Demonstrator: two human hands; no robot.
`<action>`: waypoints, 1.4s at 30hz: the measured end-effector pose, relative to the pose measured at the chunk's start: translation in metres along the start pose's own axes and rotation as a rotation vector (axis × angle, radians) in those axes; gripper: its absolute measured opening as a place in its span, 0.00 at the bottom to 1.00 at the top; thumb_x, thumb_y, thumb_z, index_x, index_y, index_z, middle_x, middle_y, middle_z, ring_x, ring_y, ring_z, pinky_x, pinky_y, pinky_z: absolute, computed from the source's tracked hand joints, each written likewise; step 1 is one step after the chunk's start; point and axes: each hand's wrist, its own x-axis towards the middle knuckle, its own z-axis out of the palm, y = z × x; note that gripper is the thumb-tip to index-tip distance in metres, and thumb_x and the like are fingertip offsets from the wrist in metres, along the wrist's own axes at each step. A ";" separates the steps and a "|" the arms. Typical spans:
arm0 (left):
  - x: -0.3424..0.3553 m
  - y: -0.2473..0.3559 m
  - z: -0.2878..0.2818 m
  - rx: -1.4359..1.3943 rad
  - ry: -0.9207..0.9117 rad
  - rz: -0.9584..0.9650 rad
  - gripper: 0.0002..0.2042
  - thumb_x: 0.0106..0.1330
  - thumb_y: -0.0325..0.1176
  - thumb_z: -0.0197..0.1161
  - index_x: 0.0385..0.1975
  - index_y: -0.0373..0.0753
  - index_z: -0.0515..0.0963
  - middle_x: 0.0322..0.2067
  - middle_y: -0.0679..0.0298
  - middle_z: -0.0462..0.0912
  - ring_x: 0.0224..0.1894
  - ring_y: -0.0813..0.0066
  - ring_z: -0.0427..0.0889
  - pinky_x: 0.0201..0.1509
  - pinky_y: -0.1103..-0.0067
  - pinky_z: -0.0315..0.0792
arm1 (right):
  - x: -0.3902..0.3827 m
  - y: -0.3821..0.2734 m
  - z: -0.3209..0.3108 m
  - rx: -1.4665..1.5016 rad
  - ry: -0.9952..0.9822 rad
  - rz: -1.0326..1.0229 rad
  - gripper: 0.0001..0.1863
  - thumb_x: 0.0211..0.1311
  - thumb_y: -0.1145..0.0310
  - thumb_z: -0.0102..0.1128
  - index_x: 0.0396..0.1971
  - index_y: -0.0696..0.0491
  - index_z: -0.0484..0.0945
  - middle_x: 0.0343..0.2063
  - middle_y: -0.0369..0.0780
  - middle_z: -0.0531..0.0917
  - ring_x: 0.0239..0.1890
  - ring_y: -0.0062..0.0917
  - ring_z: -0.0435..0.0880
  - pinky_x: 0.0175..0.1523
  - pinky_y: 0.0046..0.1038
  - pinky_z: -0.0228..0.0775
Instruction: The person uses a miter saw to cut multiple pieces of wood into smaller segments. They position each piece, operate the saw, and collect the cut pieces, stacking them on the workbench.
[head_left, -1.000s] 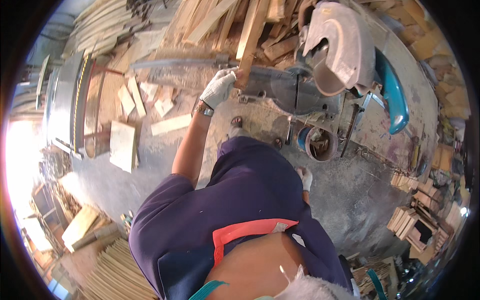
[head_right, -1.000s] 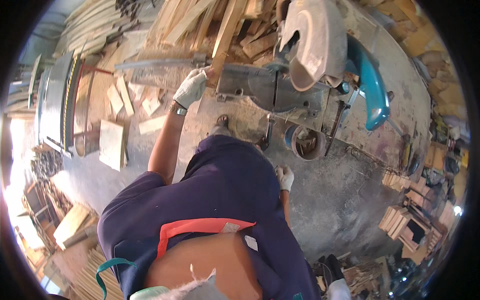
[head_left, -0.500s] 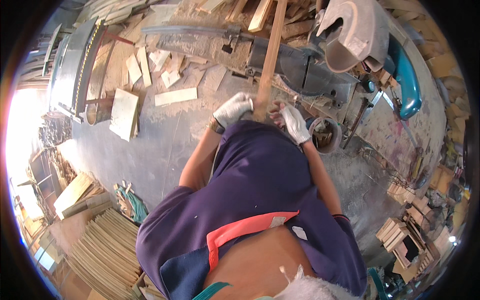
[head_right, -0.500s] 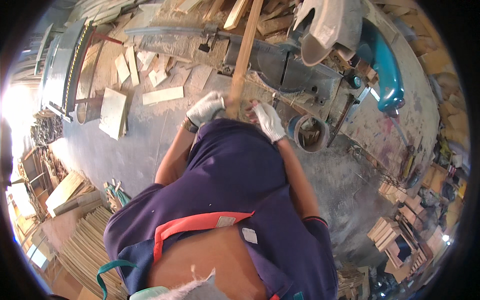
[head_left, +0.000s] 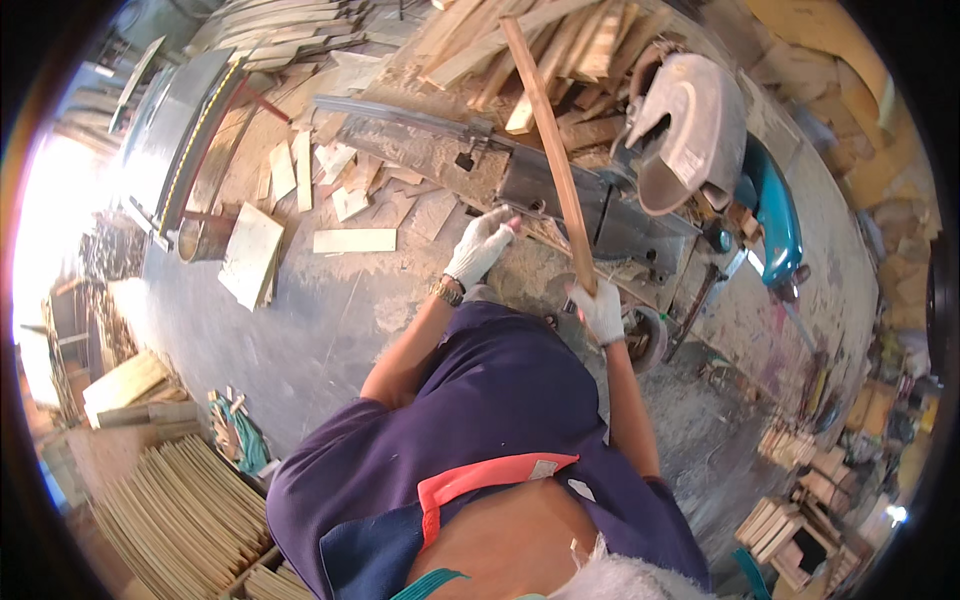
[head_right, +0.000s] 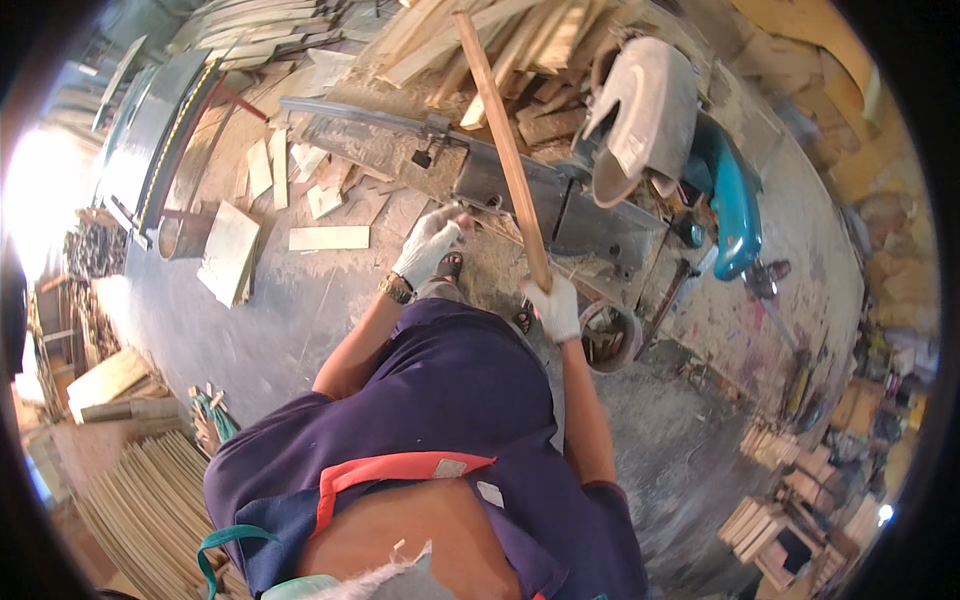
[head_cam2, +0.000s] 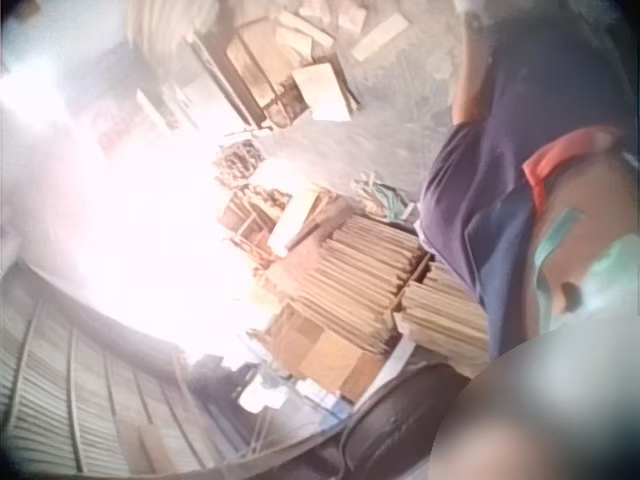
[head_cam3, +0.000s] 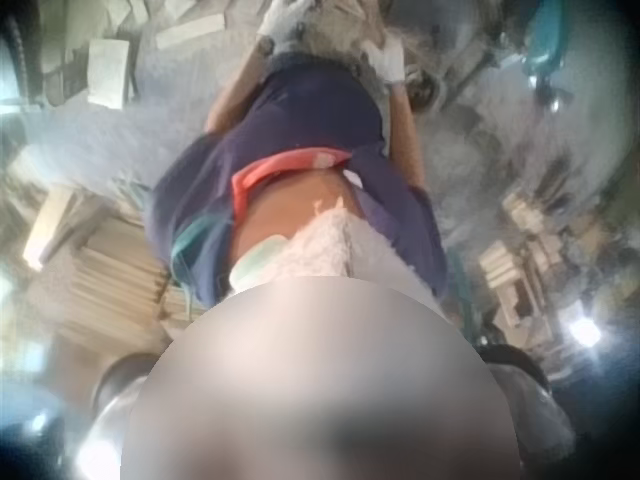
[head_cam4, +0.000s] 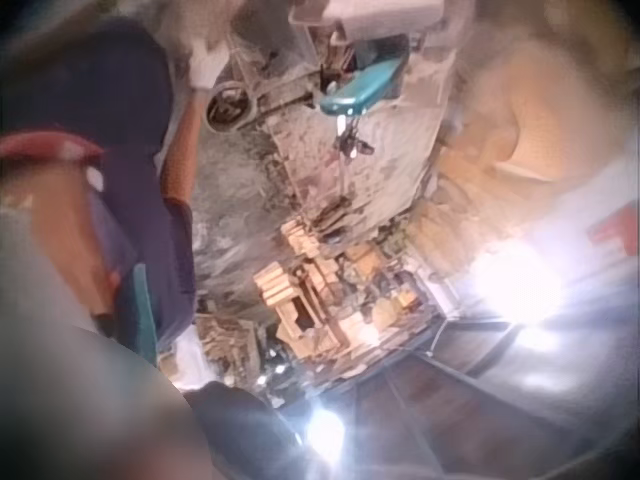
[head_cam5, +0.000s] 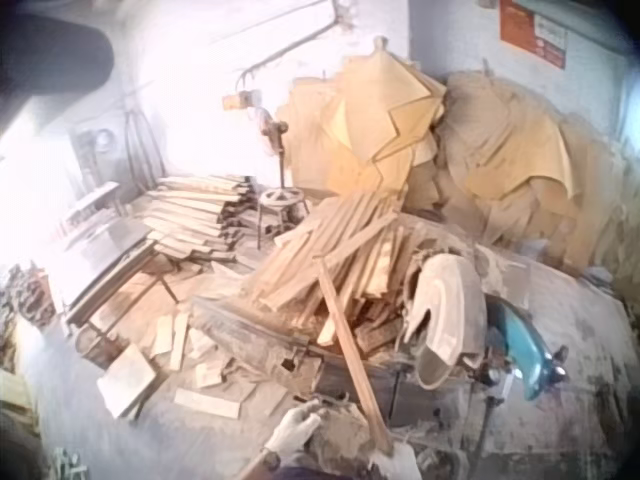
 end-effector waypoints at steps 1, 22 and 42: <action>0.005 0.004 -0.004 -0.078 0.046 0.071 0.30 0.75 0.46 0.59 0.67 0.29 0.69 0.46 0.59 0.86 0.38 0.78 0.84 0.43 0.80 0.77 | -0.013 0.012 -0.005 -0.093 -0.006 -0.039 0.21 0.59 0.54 0.72 0.30 0.61 0.83 0.18 0.34 0.80 0.21 0.18 0.78 0.27 0.29 0.69; 0.027 0.037 -0.001 1.081 0.231 0.689 0.14 0.58 0.32 0.67 0.44 0.44 0.78 0.54 0.64 0.81 0.59 0.61 0.77 0.60 0.64 0.70 | -0.127 0.125 -0.073 -0.201 0.010 0.069 0.12 0.54 0.70 0.74 0.32 0.64 0.86 0.19 0.30 0.81 0.23 0.14 0.75 0.28 0.28 0.69; 0.155 -0.016 0.013 1.100 0.019 0.720 0.11 0.59 0.37 0.68 0.41 0.47 0.83 0.41 0.64 0.83 0.52 0.61 0.79 0.58 0.62 0.70 | -0.100 -0.133 -0.235 -0.970 0.696 -0.606 0.30 0.61 0.60 0.72 0.60 0.55 0.75 0.52 0.50 0.83 0.54 0.46 0.82 0.59 0.42 0.72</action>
